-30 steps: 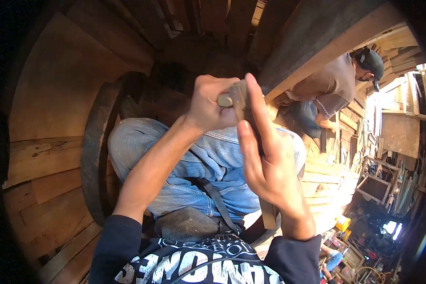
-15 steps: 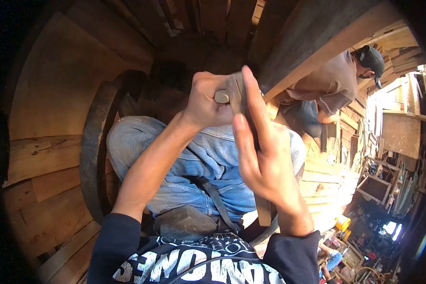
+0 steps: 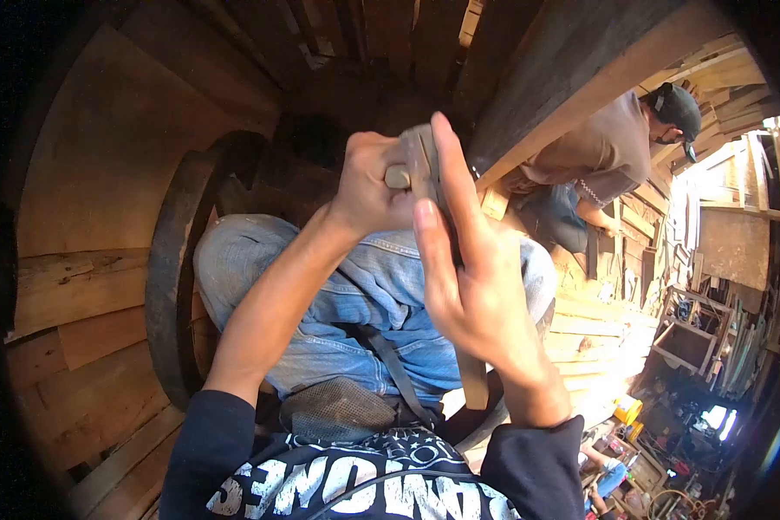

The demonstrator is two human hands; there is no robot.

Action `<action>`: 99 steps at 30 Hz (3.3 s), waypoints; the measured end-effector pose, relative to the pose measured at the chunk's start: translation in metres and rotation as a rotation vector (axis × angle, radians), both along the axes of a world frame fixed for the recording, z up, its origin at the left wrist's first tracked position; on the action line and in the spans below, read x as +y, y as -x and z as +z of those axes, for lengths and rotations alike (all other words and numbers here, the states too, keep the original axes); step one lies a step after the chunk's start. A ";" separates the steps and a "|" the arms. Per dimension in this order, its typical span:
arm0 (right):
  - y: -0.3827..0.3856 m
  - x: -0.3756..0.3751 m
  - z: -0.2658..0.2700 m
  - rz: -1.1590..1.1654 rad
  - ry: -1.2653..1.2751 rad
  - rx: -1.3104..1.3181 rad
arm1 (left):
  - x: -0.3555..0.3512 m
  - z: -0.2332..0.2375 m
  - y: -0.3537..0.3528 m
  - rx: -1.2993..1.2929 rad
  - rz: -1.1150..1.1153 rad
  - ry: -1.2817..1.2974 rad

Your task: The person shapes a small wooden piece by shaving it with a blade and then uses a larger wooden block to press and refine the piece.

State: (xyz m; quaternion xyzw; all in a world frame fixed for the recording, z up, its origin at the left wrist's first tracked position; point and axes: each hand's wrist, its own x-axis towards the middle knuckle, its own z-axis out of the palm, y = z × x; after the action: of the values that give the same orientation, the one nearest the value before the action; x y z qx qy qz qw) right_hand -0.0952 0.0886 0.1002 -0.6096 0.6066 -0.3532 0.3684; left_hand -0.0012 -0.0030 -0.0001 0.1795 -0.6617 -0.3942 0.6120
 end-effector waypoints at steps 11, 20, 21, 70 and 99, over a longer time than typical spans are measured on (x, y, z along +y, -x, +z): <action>-0.002 -0.003 -0.001 0.008 0.029 0.060 | -0.003 -0.003 -0.005 -0.087 0.015 -0.026; -0.005 -0.003 -0.007 0.004 0.057 -0.039 | -0.005 -0.006 -0.004 -0.078 -0.003 -0.007; -0.004 -0.002 -0.006 -0.017 0.037 -0.040 | -0.003 -0.006 -0.001 -0.061 -0.007 0.013; -0.024 0.002 0.000 -0.159 0.015 -0.273 | -0.007 -0.008 0.006 0.019 0.037 -0.038; -0.011 -0.012 -0.009 -0.112 0.036 -0.421 | -0.013 0.012 -0.016 -0.080 0.112 -0.139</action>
State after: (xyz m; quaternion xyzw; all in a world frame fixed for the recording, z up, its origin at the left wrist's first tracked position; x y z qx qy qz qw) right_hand -0.0847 0.0762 0.0908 -0.4941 0.5429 -0.5035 0.4556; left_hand 0.0147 -0.0162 0.0124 0.2740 -0.6456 -0.3967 0.5923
